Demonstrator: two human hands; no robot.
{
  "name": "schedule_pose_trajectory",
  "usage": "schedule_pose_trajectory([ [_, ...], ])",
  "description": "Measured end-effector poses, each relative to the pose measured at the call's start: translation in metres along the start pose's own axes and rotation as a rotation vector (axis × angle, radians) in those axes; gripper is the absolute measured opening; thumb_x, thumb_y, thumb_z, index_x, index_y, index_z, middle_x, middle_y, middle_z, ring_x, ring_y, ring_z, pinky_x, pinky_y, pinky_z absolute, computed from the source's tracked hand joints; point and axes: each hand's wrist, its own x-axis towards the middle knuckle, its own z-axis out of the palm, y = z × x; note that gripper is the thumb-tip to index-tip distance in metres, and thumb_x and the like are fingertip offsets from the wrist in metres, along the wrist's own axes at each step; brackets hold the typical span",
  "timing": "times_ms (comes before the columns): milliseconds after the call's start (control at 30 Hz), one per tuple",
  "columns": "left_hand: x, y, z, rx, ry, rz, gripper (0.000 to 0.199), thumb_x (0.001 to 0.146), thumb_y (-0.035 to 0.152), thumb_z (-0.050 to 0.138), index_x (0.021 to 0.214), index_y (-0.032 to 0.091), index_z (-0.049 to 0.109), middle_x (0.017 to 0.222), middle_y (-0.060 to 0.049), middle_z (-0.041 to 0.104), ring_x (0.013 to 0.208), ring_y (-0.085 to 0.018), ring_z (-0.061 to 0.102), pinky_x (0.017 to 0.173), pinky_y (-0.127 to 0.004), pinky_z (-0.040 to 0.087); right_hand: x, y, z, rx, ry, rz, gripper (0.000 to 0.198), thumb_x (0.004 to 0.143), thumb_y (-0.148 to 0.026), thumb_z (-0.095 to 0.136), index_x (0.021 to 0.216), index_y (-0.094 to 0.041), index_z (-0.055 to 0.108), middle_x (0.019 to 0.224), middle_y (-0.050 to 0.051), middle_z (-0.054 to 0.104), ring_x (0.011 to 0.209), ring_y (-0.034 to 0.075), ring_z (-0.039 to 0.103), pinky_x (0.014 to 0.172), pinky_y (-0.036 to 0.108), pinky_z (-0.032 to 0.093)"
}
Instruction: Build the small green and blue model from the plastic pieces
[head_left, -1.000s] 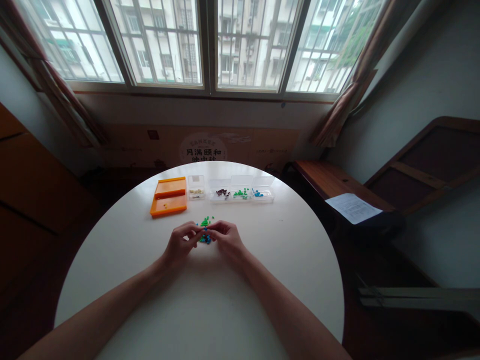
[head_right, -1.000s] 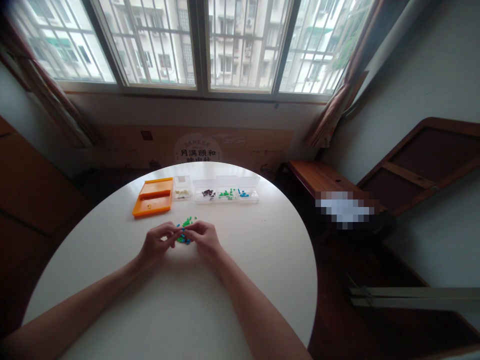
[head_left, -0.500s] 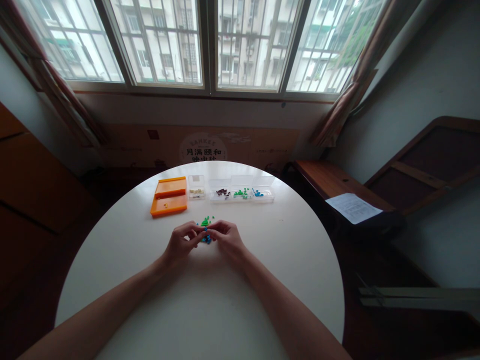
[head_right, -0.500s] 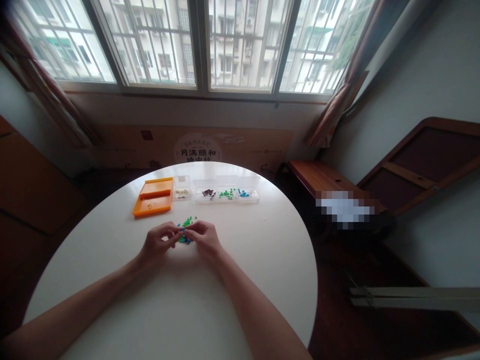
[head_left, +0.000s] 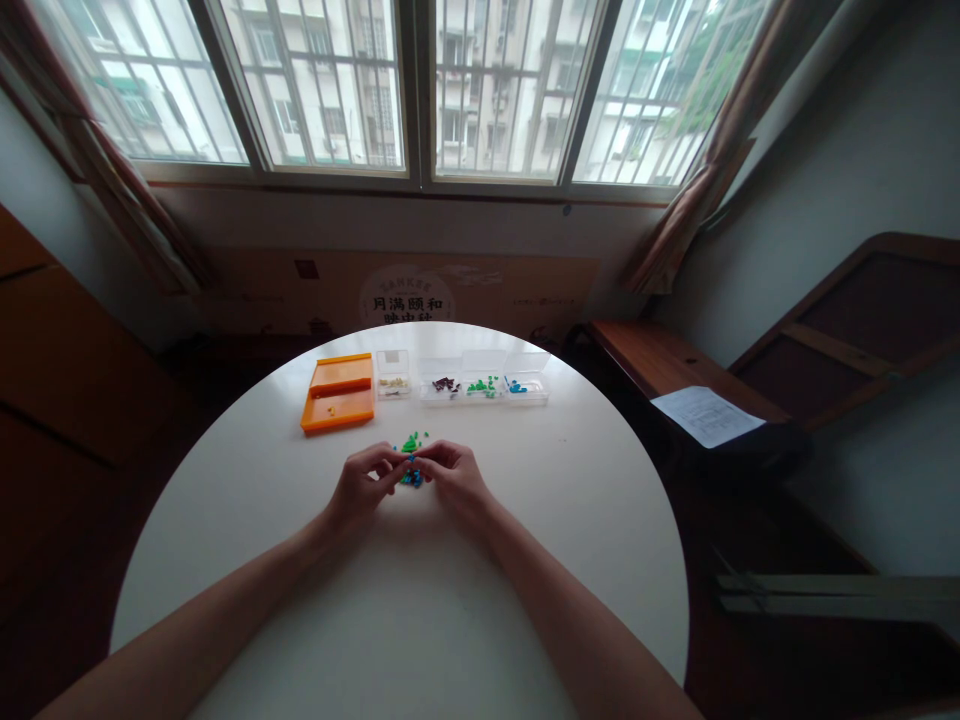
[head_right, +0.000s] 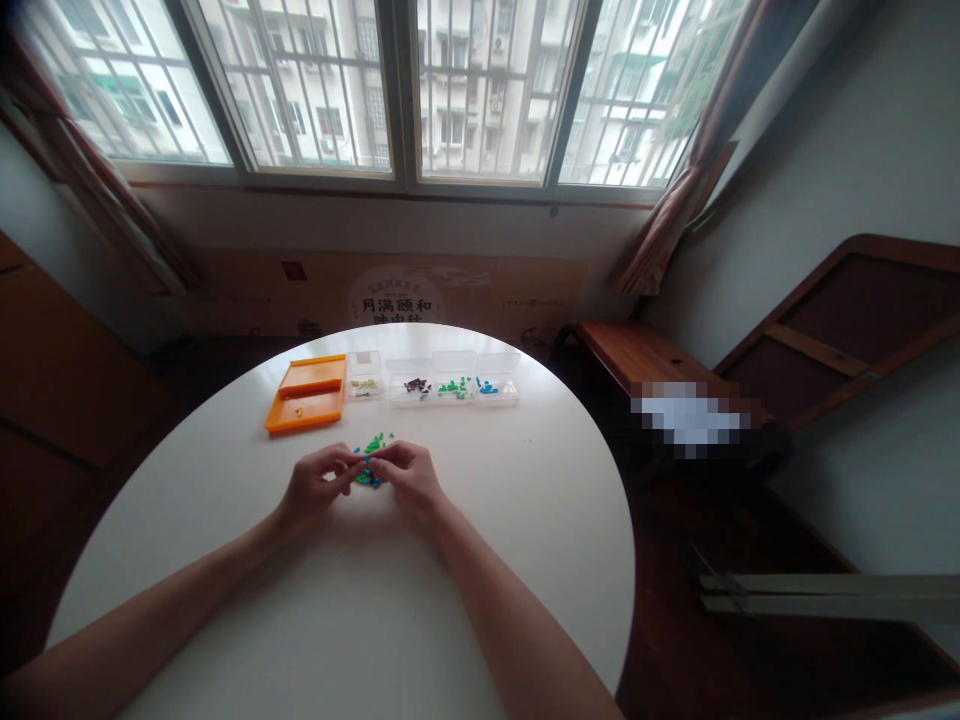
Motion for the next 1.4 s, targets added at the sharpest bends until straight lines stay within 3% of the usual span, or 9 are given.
schedule_pose_trajectory([
  [1400,-0.0001,0.0027,-0.0002,0.020,0.005,0.004,0.022,0.076,0.034,0.063,0.079,0.013,0.067,0.067,-0.003,0.060,0.046,-0.008,0.054,0.038,-0.017,0.045,-0.0006,-0.0029,-0.0005,0.030,-0.027,0.005,0.022,0.059,-0.032,0.074,0.072,-0.014,0.070,0.062,0.002,0.065,0.052,0.009,0.052,0.051,0.022,0.042],
])
